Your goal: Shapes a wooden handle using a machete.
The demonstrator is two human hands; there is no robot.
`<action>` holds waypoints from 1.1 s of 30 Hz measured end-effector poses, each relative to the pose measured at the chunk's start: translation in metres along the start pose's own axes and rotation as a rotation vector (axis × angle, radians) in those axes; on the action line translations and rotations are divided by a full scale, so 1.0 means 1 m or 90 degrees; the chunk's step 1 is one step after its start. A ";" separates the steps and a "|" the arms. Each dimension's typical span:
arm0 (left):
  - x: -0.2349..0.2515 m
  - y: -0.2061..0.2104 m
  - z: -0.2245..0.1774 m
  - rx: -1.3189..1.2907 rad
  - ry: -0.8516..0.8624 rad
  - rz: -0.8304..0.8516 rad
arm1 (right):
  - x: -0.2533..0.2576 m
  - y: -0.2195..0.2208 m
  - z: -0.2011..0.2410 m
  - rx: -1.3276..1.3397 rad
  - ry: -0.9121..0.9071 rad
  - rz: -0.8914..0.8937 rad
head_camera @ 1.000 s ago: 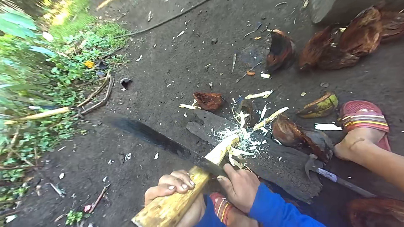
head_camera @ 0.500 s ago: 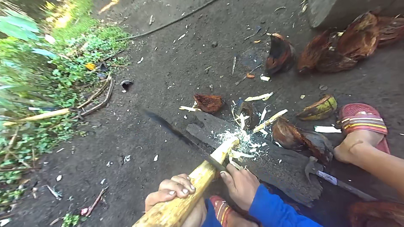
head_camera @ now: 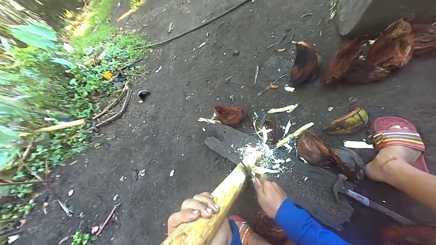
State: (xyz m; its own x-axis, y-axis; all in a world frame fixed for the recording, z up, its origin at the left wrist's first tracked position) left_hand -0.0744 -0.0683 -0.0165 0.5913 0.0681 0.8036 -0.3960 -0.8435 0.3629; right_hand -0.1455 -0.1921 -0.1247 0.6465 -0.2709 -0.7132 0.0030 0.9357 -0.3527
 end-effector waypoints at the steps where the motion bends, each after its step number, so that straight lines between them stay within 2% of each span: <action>1: -0.001 0.002 0.000 0.004 -0.002 0.001 | -0.012 0.001 0.004 0.008 -0.031 -0.008; 3: -0.001 0.005 0.000 0.014 0.001 -0.005 | -0.030 0.005 0.011 0.019 -0.105 -0.056; 5: -0.002 0.006 0.000 0.017 0.005 -0.016 | -0.032 0.009 0.011 0.014 -0.133 -0.091; 9: -0.001 -0.001 0.000 0.008 0.005 -0.029 | 0.019 0.011 -0.017 -0.021 0.047 -0.026; 12: 0.000 -0.009 0.001 0.010 0.010 -0.036 | 0.027 0.009 -0.018 -0.056 0.088 -0.013; 22: 0.004 -0.016 0.001 0.012 0.009 -0.056 | 0.016 0.008 -0.009 -0.019 0.084 0.007; 29: 0.037 -0.015 0.043 -0.063 -0.019 -0.004 | -0.037 -0.008 0.027 -0.016 -0.074 -0.009; 31: 0.043 -0.015 0.049 -0.079 -0.033 -0.001 | -0.032 -0.012 0.025 -0.043 -0.060 -0.014; 33: 0.044 -0.017 0.051 -0.074 -0.029 -0.008 | -0.008 -0.006 0.011 -0.052 0.021 -0.004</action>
State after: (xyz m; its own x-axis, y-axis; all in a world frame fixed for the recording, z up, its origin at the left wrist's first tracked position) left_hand -0.0057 -0.0779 -0.0114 0.6274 0.0518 0.7770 -0.4654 -0.7751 0.4274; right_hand -0.1426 -0.1934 -0.1105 0.6207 -0.2847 -0.7305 -0.0563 0.9132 -0.4037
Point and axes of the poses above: each hand's wrist, its own x-axis towards the middle knuckle, its own y-axis out of the palm, z = x × y, the point moved 1 cm from there along x, towards the middle knuckle, and after that the axes turned 10 degrees about y, right-handed, at the moved point
